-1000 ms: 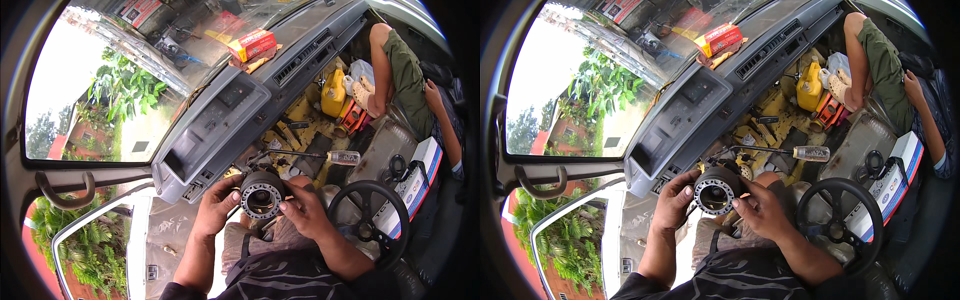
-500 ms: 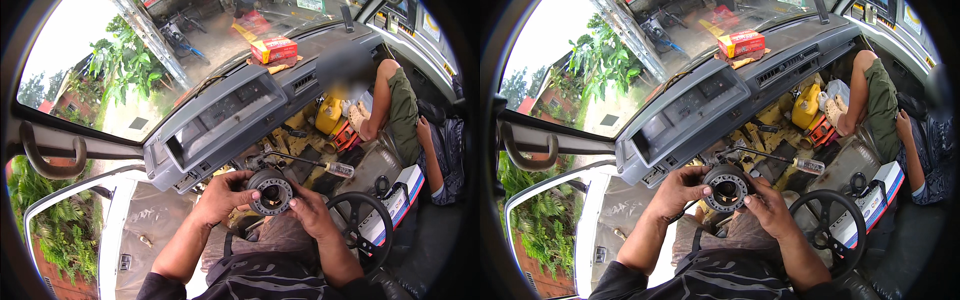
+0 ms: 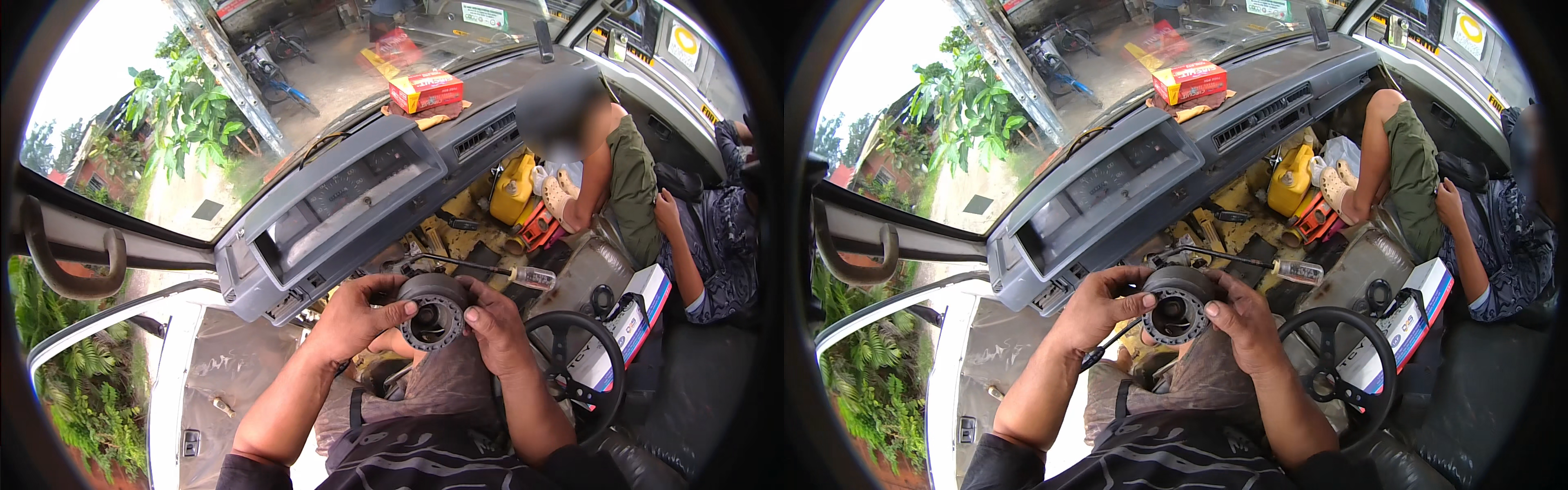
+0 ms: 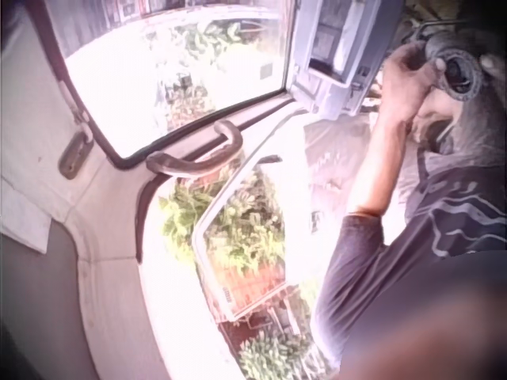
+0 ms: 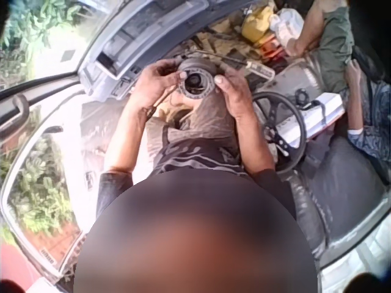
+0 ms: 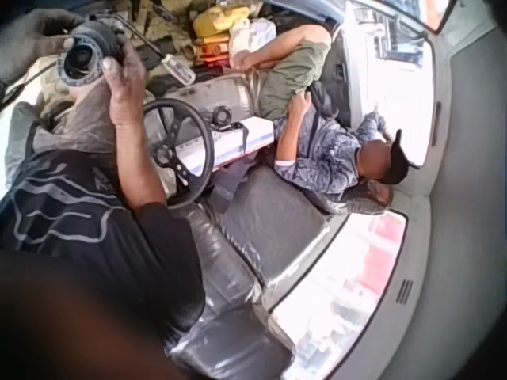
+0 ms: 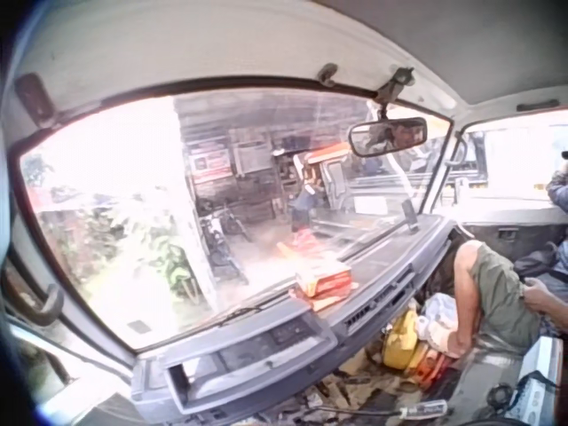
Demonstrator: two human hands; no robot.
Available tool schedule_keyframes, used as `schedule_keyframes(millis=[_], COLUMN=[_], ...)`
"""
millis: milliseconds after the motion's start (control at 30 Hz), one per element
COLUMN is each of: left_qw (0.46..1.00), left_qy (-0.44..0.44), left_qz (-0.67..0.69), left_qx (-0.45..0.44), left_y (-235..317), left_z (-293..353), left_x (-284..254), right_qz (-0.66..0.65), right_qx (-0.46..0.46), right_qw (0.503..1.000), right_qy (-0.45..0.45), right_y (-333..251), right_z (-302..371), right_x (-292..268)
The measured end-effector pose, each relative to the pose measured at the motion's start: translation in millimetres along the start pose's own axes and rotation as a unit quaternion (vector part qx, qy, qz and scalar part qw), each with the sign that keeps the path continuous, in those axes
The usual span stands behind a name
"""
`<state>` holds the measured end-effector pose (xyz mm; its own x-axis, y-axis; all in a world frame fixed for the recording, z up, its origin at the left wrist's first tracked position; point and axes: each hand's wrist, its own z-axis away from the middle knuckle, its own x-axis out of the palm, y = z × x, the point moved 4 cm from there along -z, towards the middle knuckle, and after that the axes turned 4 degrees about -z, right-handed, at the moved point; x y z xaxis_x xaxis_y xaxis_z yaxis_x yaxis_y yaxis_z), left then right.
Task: The person removes a steering wheel from a vehicle. They use a screwdriver to loosen bolts on the steering column, detach the wheel, and then remove a retaining nut from the column.
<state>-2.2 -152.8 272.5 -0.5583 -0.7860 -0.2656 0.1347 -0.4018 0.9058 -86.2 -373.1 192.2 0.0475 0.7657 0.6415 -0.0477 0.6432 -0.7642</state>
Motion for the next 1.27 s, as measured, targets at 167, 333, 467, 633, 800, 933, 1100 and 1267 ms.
schedule_keyframes(millis=[167, 333, 467, 633, 800, 933, 1100, 1267], left_qw=[0.998, 0.989, 0.94, 0.928, 0.864, 0.86, 0.878, 0.877], left_qy=[0.002, 0.034, 0.103, 0.203, 0.21, 0.126, 0.214, 0.248], left_qz=[-0.062, -0.134, -0.263, -0.258, -0.297, -0.279, -0.262, -0.269], left_qx=[0.03, 0.06, 0.19, 0.174, 0.348, 0.408, 0.339, 0.311], left_y=[8.3, 12.1, 22.4, 5.9, -11.8, -23.7, -37.9, -39.8], left_z=[0.9, 25.1, 51.6, 76.0, 104.0, 117.9, 108.0, 92.5], left_x=[1.6, 9.0, 20.5, 45.5, 69.3, 71.9, 46.2, 30.4], right_qz=[0.173, 0.367, 0.448, 0.519, 0.489, 0.479, 0.267, 0.099], right_qx=[-0.007, -0.062, -0.126, -0.15, -0.187, -0.157, -0.012, 0.18], right_qw=[0.982, 0.919, 0.881, 0.841, 0.85, 0.856, 0.961, 0.979], right_qy=[-0.07, -0.132, -0.089, -0.024, -0.053, -0.115, -0.07, -0.004], right_y=[-27.3, -34.7, -42.0, -42.8, -45.1, -48.9, -26.1, 63.6], right_z=[-17.1, -7.6, 14.0, 44.2, 66.2, 69.5, 61.5, 58.8], right_x=[3.1, 13.9, 19.6, 29.6, 28.1, -2.3, -64.8, -109.0])
